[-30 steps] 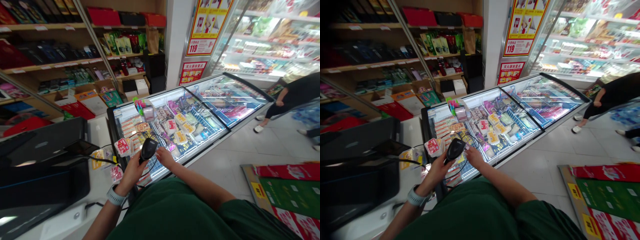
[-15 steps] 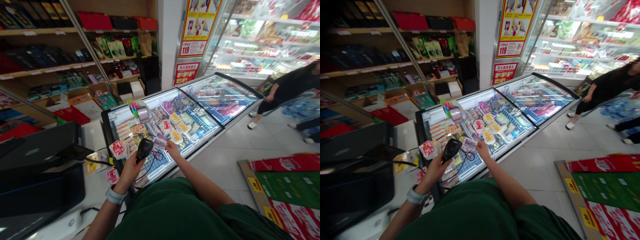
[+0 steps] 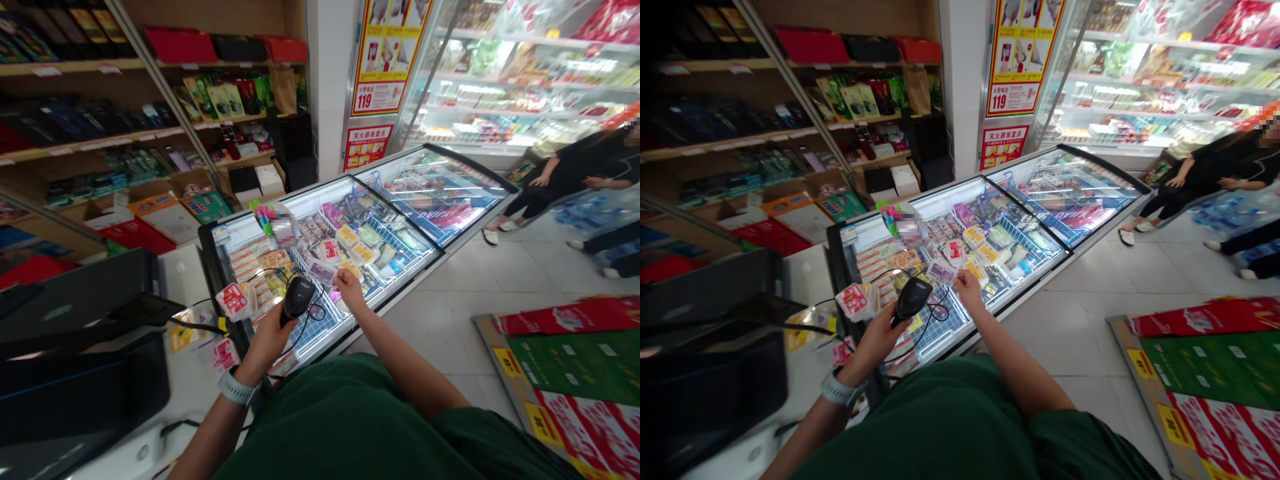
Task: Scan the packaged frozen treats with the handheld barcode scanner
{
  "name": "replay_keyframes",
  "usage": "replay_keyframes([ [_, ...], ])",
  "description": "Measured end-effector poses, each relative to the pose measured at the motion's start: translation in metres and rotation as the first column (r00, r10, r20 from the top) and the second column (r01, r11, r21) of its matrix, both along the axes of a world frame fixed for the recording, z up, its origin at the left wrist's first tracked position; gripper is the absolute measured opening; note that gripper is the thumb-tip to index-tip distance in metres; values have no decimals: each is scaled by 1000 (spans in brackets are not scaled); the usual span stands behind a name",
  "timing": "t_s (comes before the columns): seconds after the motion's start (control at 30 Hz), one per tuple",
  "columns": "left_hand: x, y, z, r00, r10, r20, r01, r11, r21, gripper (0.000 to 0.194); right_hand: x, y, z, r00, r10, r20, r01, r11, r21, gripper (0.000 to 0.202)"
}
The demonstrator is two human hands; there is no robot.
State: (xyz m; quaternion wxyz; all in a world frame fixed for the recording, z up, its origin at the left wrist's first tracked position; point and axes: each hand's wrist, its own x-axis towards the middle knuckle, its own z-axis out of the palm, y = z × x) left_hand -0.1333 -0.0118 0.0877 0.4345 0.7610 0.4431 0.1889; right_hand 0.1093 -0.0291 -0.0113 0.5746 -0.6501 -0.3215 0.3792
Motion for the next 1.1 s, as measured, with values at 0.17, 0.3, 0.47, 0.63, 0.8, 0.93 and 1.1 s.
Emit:
replay_keyframes([
  [0.17,3,3,0,999,-37,-7,37,999,-16,43,-2,2,0,1000,2,21,-2,1000,1,27],
  [0.3,4,3,4,999,-39,-10,39,999,-16,43,-3,3,2,999,8,50,-9,1000,17,27],
  [0.47,5,0,8,999,-25,-29,25,1000,-12,43,-5,4,3,996,14,86,-17,999,27,26],
  [0.63,6,0,8,1000,-10,-24,10,1000,-11,45,-5,3,1,993,18,119,-20,1000,17,25],
  [0.8,7,0,9,999,-13,-34,12,1000,-14,45,-6,3,2,993,22,115,-27,999,36,25],
  [0.93,8,0,8,999,-16,-29,16,1000,-16,44,-5,4,1,994,19,107,-25,998,50,24],
  [1.1,9,0,7,1000,-26,-11,26,1000,1,43,-4,4,-1,994,19,105,-25,998,58,25],
])
